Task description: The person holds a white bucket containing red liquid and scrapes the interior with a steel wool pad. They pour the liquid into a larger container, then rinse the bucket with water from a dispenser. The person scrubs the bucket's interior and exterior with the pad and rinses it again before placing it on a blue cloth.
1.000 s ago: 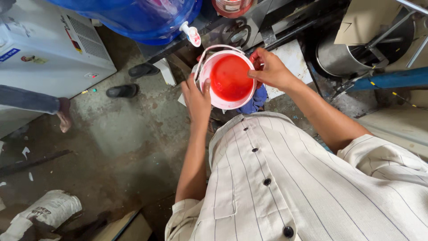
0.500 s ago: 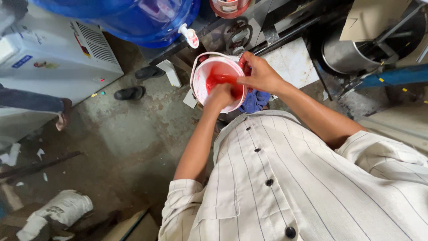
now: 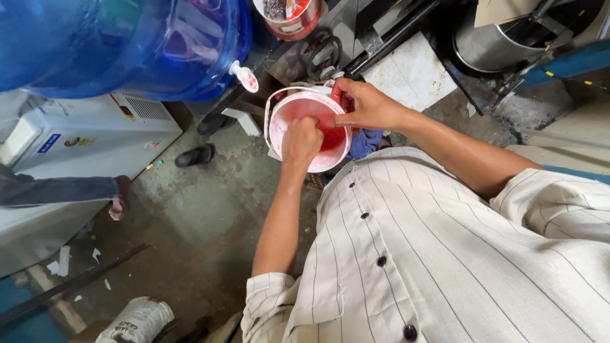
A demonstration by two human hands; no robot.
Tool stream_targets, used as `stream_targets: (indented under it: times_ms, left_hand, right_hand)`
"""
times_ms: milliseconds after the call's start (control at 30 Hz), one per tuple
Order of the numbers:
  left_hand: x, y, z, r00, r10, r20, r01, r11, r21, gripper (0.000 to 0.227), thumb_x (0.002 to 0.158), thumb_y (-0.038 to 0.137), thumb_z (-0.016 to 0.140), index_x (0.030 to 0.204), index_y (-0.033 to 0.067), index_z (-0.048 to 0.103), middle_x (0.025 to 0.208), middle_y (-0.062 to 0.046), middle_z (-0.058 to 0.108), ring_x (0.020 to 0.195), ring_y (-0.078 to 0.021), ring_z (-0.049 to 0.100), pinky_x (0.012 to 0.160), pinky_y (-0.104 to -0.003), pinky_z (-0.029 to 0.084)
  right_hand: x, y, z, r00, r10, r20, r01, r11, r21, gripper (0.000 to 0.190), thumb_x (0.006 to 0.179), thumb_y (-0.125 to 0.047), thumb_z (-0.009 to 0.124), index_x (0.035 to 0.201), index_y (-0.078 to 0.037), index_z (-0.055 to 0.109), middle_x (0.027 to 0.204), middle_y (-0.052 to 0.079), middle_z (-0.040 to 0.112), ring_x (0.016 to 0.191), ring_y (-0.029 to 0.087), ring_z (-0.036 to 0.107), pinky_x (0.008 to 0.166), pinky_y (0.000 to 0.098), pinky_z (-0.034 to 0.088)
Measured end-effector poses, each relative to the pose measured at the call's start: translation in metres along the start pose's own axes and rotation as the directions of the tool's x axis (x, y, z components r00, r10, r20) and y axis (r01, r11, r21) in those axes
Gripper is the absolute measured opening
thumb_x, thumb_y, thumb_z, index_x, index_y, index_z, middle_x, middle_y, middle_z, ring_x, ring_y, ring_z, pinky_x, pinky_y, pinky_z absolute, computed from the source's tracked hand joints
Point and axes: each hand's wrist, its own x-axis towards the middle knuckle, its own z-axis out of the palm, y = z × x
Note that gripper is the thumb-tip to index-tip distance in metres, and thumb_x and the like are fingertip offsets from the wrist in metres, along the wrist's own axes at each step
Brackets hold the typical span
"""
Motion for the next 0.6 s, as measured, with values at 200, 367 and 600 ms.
stream_targets:
  times_ms: [200, 367, 600]
  left_hand:
    - [0.004, 0.042, -0.034, 0.999, 0.005, -0.05, 0.0, 0.994, 0.105, 0.025, 0.085, 0.026, 0.067, 0.076, 0.0019, 0.07, 0.072, -0.027, 0.068, 0.067, -0.0471, 0.066, 0.064, -0.057, 0.052]
    - [0.007, 0.083, -0.078, 0.963, 0.218, -0.157, -0.222, 0.975, -0.008, 0.02, 0.096, 0.019, 0.065, 0.097, 0.0012, 0.072, 0.096, -0.021, 0.072, 0.094, -0.0411, 0.069, 0.081, -0.05, 0.054]
    - [0.014, 0.11, -0.125, 0.853, 0.226, -0.47, -0.371, 0.896, -0.243, 0.02, 0.096, 0.012, 0.067, 0.11, 0.0004, 0.073, 0.112, -0.016, 0.074, 0.102, -0.0347, 0.072, 0.091, -0.041, 0.056]
  right_hand:
    - [-0.008, 0.0, -0.022, 0.999, 0.009, -0.039, -0.004, 0.992, 0.13, 0.028, 0.085, -0.004, 0.073, 0.101, -0.004, 0.05, 0.073, 0.005, 0.061, 0.057, 0.01, 0.061, 0.046, 0.0283, 0.052]
    - [-0.022, -0.032, -0.055, 0.991, 0.01, -0.134, 0.008, 0.992, 0.129, 0.026, 0.084, -0.004, 0.075, 0.098, -0.002, 0.053, 0.074, 0.006, 0.062, 0.051, 0.014, 0.061, 0.042, 0.03, 0.05]
    - [-0.067, -0.08, -0.143, 0.949, 0.052, -0.311, -0.004, 0.988, 0.154, 0.024, 0.083, -0.005, 0.075, 0.1, -0.001, 0.058, 0.072, 0.009, 0.064, 0.049, 0.016, 0.062, 0.037, 0.0305, 0.046]
